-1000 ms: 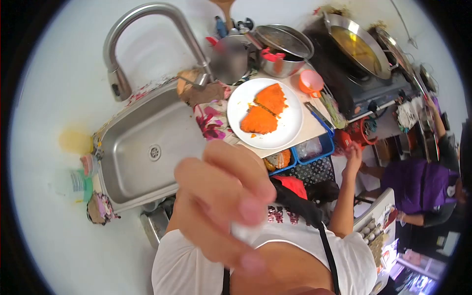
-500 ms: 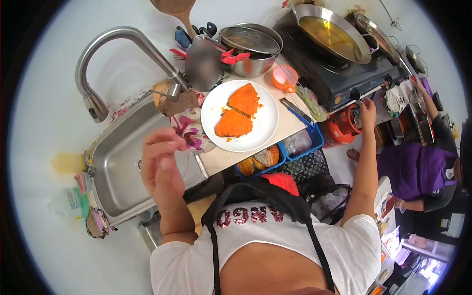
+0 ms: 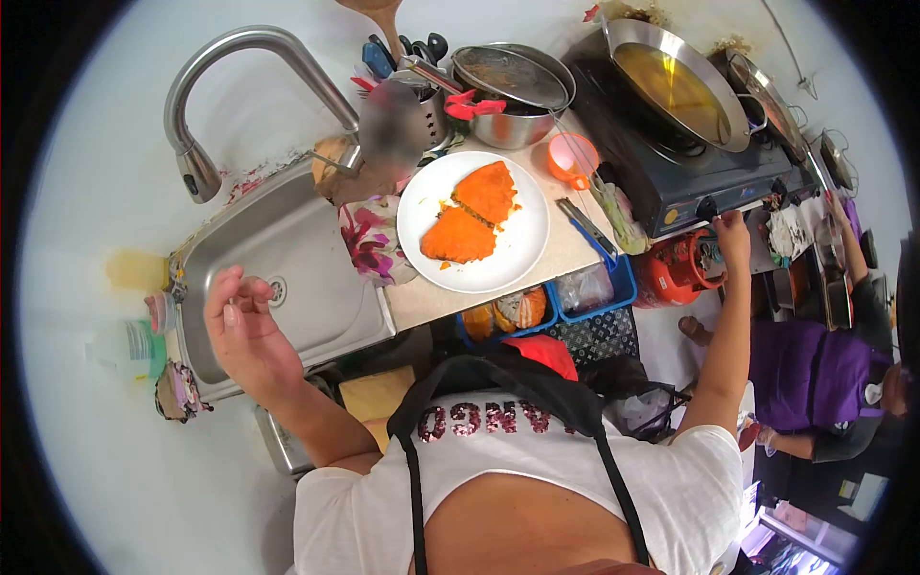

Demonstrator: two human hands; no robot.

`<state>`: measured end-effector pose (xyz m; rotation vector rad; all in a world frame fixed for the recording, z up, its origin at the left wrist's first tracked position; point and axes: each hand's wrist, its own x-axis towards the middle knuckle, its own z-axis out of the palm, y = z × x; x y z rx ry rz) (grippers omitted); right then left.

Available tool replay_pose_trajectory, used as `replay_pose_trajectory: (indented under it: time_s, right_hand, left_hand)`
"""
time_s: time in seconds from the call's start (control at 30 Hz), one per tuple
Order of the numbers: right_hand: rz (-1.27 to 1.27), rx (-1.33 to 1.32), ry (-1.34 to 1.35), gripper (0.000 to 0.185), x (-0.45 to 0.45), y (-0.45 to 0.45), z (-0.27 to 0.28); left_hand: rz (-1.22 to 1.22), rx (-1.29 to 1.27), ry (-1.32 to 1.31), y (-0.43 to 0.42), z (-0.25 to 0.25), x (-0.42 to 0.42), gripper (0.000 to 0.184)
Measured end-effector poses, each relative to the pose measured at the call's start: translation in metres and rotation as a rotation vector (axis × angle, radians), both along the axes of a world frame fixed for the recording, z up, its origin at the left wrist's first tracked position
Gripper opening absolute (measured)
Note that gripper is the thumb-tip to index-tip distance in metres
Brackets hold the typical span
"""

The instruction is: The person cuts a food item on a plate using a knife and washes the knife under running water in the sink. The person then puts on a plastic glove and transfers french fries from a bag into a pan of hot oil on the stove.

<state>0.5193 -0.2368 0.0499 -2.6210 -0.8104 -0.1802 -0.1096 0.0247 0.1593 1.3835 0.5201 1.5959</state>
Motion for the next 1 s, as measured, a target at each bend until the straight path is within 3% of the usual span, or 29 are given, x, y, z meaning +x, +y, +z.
replay_pose_trajectory:
  time_s: [0.37, 0.6, 0.9, 1.0]
  right_hand:
    - [0.125, -0.338, 0.026, 0.029, -0.002, 0.016, 0.023]
    - [0.411, -0.625, -0.657, 0.017, -0.008, 0.017, 0.009]
    - [0.616, -0.905, -0.883, 0.010, -0.015, 0.025, 0.018]
    - [0.581, -0.879, -0.894, 0.011, -0.020, 0.025, 0.020]
  left_hand:
    - [0.039, -0.045, 0.016, -0.005, 0.001, 0.004, 0.030]
    - [-0.048, -0.262, 0.120, 0.005, -0.009, 0.020, 0.029]
    - [-0.113, -0.264, 0.120, 0.009, -0.011, 0.031, 0.026]
    - [-0.143, -0.251, 0.103, 0.009, -0.012, 0.025, 0.026]
